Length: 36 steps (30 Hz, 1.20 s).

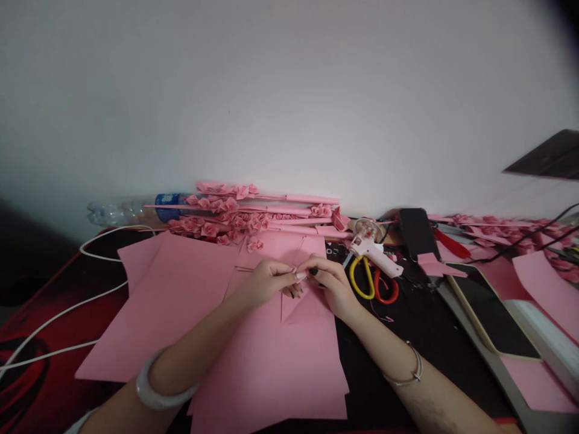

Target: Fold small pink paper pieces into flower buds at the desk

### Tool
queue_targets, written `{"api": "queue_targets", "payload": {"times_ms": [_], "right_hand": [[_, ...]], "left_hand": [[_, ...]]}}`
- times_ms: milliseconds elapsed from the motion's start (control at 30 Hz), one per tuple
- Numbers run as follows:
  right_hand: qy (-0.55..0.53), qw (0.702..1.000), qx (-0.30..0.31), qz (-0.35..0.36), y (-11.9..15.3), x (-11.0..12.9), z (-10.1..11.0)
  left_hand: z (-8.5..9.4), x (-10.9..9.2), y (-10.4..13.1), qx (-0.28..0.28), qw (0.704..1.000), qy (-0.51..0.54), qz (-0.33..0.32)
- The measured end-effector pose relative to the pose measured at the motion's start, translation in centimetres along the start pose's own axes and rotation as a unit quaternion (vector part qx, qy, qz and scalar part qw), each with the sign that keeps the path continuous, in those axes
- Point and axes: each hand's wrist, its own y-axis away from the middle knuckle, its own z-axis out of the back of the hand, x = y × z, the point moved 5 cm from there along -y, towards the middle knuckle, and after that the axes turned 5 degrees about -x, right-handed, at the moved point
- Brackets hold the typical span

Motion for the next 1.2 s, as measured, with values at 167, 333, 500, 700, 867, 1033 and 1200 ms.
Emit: {"api": "queue_targets", "payload": {"times_ms": [167,333,500,700,867,1033,1200], "right_hand": [[0.052,0.996,-0.003,0.071,-0.2,1.3,0.2],[0.081,0.993,0.001,0.088,-0.2,1.9,-0.1],[0.081,0.992,0.003,0.097,-0.2,1.9,-0.1],[0.074,0.994,-0.002,0.079,-0.2,1.3,0.1],[0.050,0.996,-0.038,0.061,-0.2,1.0,0.3],[0.038,0.997,-0.072,-0.016,-0.2,0.2,0.2],[0.177,0.983,0.053,0.011,-0.3,0.2,-0.8]], "left_hand": [[0.2,0.2,-0.1,0.000,1.000,0.023,0.006],[0.2,0.2,-0.2,0.001,1.000,0.019,-0.006],[0.2,0.1,-0.3,0.000,1.000,0.011,-0.015],[-0.2,-0.5,0.0,0.013,1.000,0.019,-0.017],[-0.5,-0.6,0.2,0.019,1.000,-0.011,-0.021],[-0.6,-0.5,0.4,0.027,0.998,-0.054,-0.034],[-0.6,0.1,0.3,0.041,0.996,-0.069,-0.029]]}}
